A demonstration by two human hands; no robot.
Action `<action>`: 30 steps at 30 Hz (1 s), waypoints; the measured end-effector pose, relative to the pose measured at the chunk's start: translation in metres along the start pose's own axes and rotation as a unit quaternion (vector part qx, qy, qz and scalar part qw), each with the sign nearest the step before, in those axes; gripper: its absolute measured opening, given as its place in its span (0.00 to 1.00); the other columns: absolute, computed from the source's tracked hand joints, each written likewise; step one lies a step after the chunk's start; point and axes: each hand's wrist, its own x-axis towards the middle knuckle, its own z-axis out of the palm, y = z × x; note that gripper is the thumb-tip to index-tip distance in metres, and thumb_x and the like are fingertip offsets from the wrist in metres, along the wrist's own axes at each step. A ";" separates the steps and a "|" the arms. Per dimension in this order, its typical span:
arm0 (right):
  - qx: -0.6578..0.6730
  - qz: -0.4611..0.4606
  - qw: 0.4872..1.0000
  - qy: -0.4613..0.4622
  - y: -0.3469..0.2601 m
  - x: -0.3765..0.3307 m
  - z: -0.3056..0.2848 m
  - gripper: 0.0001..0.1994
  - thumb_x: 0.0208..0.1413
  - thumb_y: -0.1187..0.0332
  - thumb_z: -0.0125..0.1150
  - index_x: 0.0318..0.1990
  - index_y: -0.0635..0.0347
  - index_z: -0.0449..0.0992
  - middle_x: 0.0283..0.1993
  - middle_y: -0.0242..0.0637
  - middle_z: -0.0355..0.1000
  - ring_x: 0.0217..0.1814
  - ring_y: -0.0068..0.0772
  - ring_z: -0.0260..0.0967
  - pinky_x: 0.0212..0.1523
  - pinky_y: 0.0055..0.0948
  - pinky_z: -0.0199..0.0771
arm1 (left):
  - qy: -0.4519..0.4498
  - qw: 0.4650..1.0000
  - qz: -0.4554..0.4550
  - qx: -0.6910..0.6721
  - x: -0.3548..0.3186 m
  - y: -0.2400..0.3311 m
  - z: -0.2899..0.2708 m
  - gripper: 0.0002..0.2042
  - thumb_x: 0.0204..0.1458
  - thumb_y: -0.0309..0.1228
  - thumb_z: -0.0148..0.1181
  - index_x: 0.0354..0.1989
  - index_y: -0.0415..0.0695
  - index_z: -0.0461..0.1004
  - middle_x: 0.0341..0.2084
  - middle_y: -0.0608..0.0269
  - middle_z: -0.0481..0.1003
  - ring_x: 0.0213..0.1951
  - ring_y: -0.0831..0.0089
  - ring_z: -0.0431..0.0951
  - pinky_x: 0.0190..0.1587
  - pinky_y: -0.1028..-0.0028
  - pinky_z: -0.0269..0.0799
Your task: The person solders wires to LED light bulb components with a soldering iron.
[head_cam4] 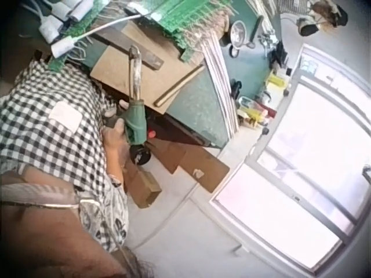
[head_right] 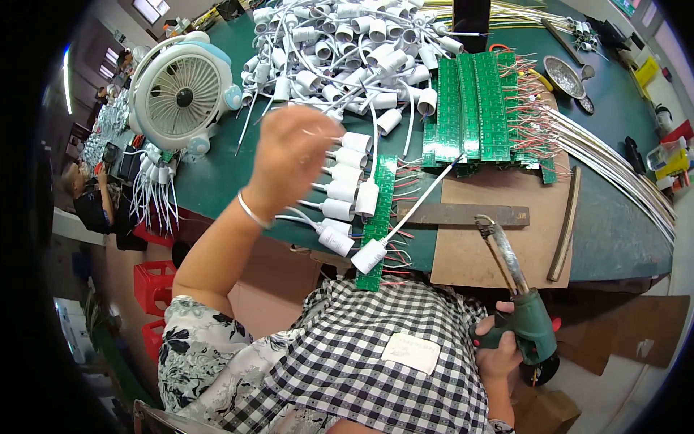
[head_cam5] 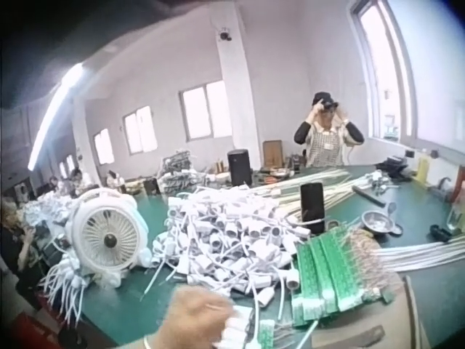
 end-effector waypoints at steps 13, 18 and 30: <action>-0.047 -0.037 0.998 -0.030 -0.014 0.000 0.022 0.23 0.57 0.57 0.51 0.50 0.69 0.63 0.46 0.43 0.66 0.25 0.27 0.66 0.25 0.27 0.68 | -0.113 0.987 -0.082 0.084 0.002 -0.155 0.045 0.20 0.37 0.25 0.65 0.43 0.49 0.72 0.38 0.60 0.72 0.44 0.59 0.71 0.49 0.64 0.66; -0.016 -0.035 0.998 -0.056 -0.015 -0.005 0.023 0.22 0.57 0.59 0.51 0.51 0.70 0.62 0.47 0.43 0.66 0.26 0.29 0.68 0.26 0.26 0.70 | 0.113 0.951 -0.250 -0.142 0.013 -0.158 0.040 0.13 0.53 0.31 0.58 0.46 0.44 0.68 0.41 0.57 0.72 0.46 0.67 0.71 0.48 0.67 0.67; -0.019 0.045 0.995 -0.084 -0.006 -0.009 0.016 0.26 0.54 0.55 0.55 0.51 0.69 0.63 0.35 0.43 0.69 0.27 0.30 0.67 0.30 0.27 0.69 | 0.006 0.996 -0.014 -0.087 0.017 0.034 -0.077 0.11 0.46 0.30 0.59 0.38 0.44 0.71 0.32 0.58 0.73 0.33 0.63 0.73 0.36 0.67 0.66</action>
